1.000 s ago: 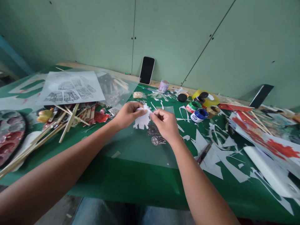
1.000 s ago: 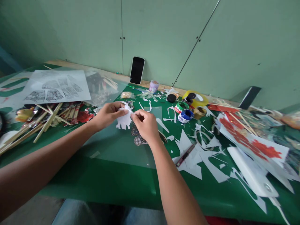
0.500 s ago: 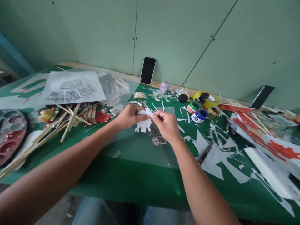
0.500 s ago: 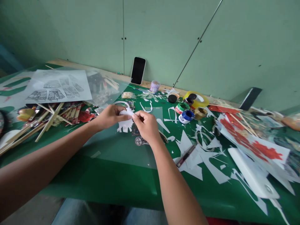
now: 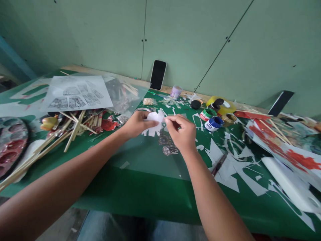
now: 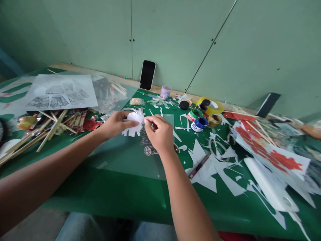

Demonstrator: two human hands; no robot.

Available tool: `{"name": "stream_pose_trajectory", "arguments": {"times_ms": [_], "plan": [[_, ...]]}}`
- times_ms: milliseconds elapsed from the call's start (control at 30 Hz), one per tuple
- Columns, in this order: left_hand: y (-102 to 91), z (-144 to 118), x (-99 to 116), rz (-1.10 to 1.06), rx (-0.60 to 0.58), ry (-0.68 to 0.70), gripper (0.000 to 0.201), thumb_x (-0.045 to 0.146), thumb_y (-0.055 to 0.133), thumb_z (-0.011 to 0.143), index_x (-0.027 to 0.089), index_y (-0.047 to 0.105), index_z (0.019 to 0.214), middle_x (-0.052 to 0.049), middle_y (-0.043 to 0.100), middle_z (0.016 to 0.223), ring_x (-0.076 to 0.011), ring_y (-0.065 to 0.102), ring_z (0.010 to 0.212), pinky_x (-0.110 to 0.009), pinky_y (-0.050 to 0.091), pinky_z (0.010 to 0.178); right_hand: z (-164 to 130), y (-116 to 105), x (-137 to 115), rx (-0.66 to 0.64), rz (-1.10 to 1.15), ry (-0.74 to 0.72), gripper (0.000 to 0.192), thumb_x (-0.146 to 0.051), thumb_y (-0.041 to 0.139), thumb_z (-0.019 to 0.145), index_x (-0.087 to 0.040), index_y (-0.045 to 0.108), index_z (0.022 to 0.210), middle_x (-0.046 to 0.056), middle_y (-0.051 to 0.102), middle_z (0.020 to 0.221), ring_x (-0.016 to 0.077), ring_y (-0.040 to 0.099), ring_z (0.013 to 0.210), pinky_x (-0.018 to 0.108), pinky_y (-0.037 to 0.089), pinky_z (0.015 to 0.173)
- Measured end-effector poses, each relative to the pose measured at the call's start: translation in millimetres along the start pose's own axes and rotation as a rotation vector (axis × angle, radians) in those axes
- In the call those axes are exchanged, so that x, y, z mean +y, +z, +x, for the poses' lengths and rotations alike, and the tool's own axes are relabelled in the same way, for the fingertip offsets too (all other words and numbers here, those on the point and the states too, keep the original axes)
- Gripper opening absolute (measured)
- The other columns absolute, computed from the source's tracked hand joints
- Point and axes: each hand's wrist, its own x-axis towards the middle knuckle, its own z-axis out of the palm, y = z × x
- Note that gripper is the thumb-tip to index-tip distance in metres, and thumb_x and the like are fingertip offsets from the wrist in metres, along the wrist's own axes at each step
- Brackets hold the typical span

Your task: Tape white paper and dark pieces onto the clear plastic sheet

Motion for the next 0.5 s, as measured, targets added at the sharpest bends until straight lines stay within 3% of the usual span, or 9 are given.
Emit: {"name": "stream_pose_trajectory", "arguments": {"times_ms": [300, 500], "plan": [[1.2, -2.3, 3.3, -0.04, -0.013, -0.023, 0.03, 0.037, 0.078, 0.064, 0.012, 0.065, 0.074, -0.001, 0.062, 0.065, -0.01, 0.054, 0.055, -0.021, 0.04, 0.051, -1.7, 3.6, 3.2, -0.169, 0.041, 0.083, 0.019, -0.026, 0.052, 0.086, -0.019, 0.068, 0.077, 0.003, 0.063, 0.072, 0.0128, 0.053, 0.06, 0.027, 0.043, 0.056], [1.9, 1.7, -3.9, -0.064, -0.003, 0.049, 0.035, 0.042, 0.079, 0.064, 0.011, 0.065, 0.074, -0.003, 0.064, 0.068, -0.0132, 0.058, 0.061, -0.023, 0.045, 0.056, -1.5, 4.7, 1.7, -0.099, 0.108, 0.192, 0.028, -0.028, 0.052, 0.086, -0.02, 0.063, 0.11, 0.003, 0.065, 0.082, 0.0123, 0.053, 0.062, 0.025, 0.045, 0.055]]}}
